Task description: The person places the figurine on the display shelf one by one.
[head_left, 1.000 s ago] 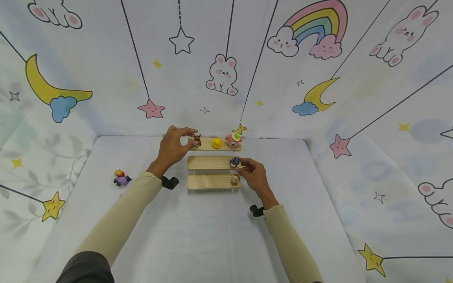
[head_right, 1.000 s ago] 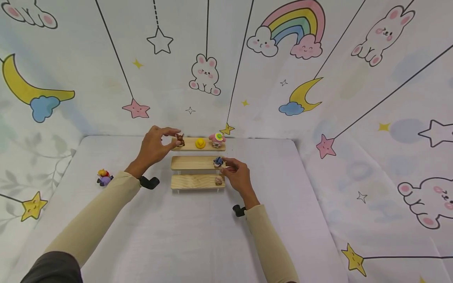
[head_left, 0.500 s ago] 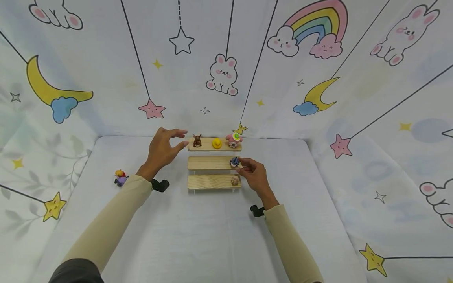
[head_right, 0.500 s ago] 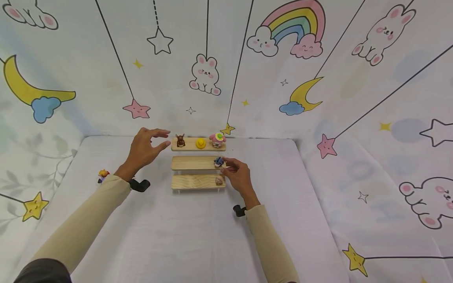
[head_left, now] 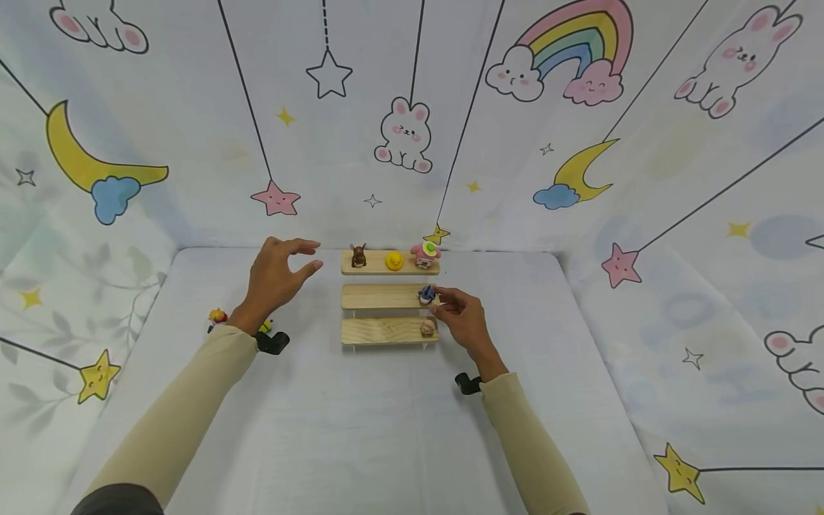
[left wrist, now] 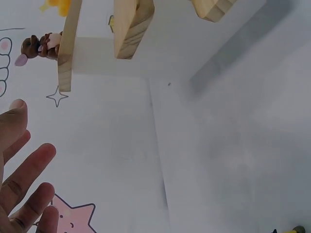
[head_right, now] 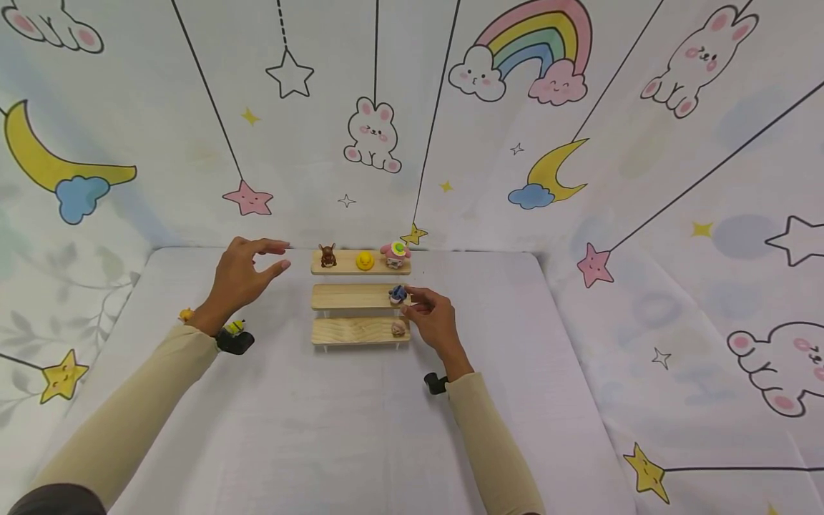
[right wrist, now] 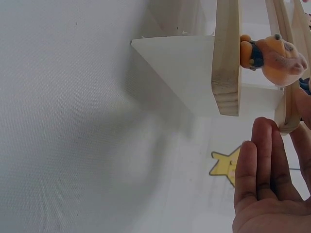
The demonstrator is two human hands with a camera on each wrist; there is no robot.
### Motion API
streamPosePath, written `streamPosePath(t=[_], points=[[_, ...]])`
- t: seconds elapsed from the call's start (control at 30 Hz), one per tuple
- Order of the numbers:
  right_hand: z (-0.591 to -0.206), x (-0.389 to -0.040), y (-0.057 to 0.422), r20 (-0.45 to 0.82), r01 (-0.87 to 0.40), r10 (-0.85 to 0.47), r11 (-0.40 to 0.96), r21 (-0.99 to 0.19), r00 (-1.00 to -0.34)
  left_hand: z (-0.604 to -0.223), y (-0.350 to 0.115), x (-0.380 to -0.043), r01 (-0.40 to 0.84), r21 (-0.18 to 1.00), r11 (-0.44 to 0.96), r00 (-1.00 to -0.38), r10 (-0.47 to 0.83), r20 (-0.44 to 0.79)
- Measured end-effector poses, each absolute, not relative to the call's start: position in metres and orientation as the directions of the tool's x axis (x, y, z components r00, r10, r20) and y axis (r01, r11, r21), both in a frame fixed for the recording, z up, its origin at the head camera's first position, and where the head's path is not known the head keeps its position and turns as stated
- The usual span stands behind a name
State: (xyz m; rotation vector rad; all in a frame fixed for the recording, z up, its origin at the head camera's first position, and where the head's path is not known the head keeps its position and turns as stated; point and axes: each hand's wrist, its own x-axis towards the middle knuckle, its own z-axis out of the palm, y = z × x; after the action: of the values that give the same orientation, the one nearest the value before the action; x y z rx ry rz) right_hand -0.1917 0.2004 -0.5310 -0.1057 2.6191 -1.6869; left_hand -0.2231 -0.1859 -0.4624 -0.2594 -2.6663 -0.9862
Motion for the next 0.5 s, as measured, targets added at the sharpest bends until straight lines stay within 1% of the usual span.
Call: streamPosePath(t=[0.23,0.5], points=[[-0.531,-0.193,0.2,-0.005,-0.02,-0.058,0.423,-0.906,-0.998,-0.467,-0.2,-0.218,0.238,0.597,0.766,-0.949,0.054,0.31],[-0.531,-0.192,0.201,0.0,-0.028,-0.069,0.412,-0.911,-0.998,-0.473,-0.218,-0.211,0.213,0.602,0.77,-0.953,0.028,0.302]])
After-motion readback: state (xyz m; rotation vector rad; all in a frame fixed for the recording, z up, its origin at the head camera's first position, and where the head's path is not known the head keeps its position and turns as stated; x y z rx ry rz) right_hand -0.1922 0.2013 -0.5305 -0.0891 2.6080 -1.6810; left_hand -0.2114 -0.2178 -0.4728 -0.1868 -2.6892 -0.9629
